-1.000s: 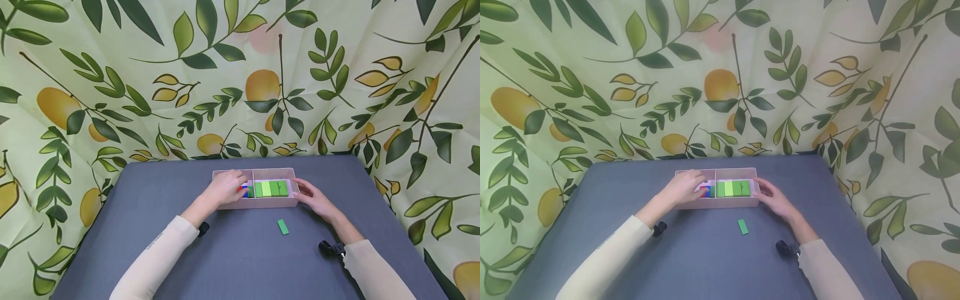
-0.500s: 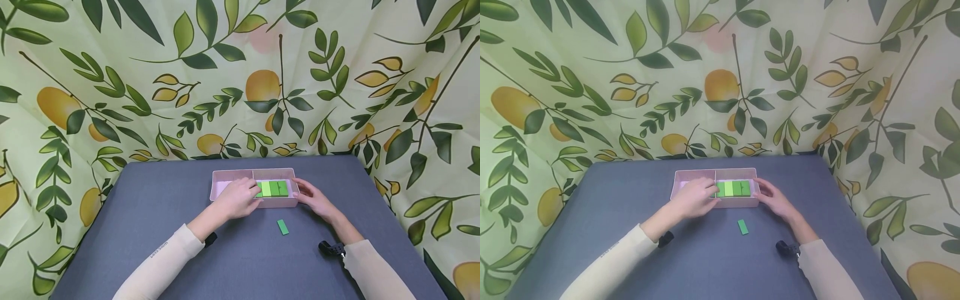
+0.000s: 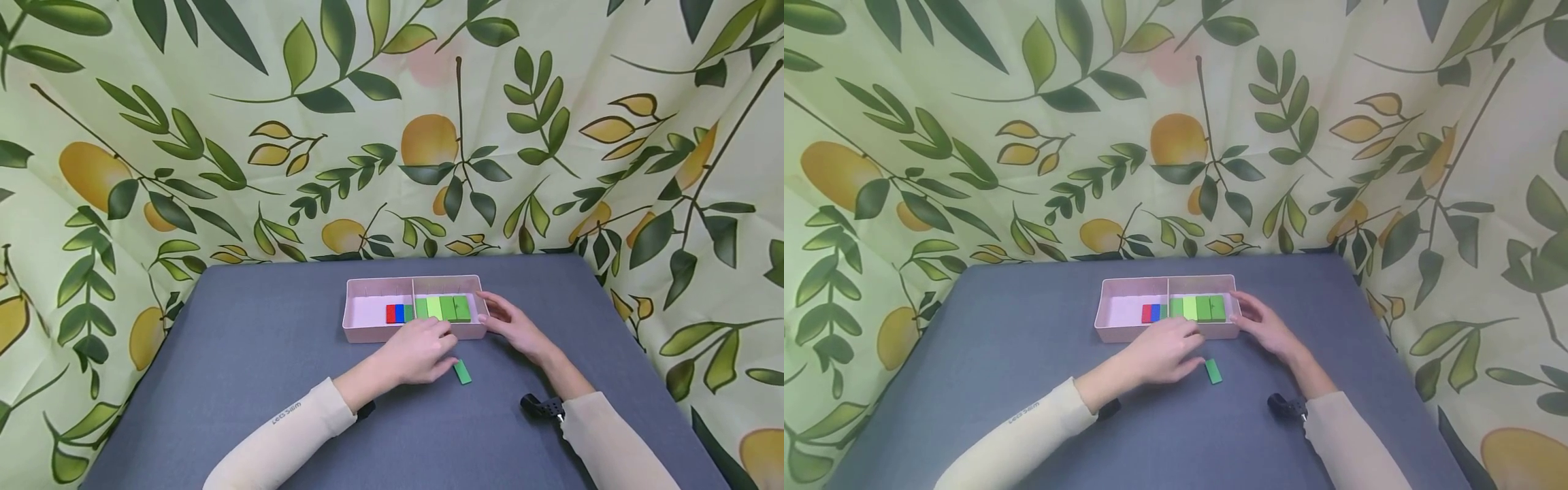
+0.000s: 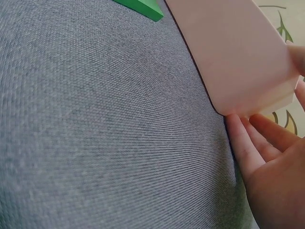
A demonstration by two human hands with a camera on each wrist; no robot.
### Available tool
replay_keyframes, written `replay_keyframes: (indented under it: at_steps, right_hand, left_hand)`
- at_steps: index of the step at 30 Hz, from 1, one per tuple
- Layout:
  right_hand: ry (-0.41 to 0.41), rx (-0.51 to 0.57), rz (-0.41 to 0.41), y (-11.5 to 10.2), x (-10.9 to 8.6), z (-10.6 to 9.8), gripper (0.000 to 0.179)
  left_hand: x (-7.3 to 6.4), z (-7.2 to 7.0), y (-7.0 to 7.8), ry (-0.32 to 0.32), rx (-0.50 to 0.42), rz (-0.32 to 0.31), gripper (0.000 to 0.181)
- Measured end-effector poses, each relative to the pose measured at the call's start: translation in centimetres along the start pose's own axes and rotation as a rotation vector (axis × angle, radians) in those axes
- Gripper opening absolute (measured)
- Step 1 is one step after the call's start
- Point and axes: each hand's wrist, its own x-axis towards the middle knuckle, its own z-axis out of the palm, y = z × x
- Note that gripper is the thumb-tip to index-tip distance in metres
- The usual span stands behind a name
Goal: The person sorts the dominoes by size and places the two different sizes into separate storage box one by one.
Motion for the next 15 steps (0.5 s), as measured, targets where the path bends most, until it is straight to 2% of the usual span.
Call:
replay_keyframes:
  at_steps: [4, 8, 15]
  right_hand:
    - [0.003, 0.009, -0.01, -0.1, 0.0, 0.0, 0.061]
    - [0.005, 0.012, -0.012, -0.2, 0.0, 0.1, 0.061]
    - [0.006, 0.009, -0.021, 0.2, 0.0, 0.1, 0.06]
  left_hand:
    - [0.4, 0.9, 0.9, -0.026, 0.004, 0.018, 0.027]
    - [0.5, 1.8, 1.6, -0.062, 0.007, 0.003, 0.03]
    - [0.7, 3.6, 2.5, -0.147, -0.013, 0.019, 0.033]
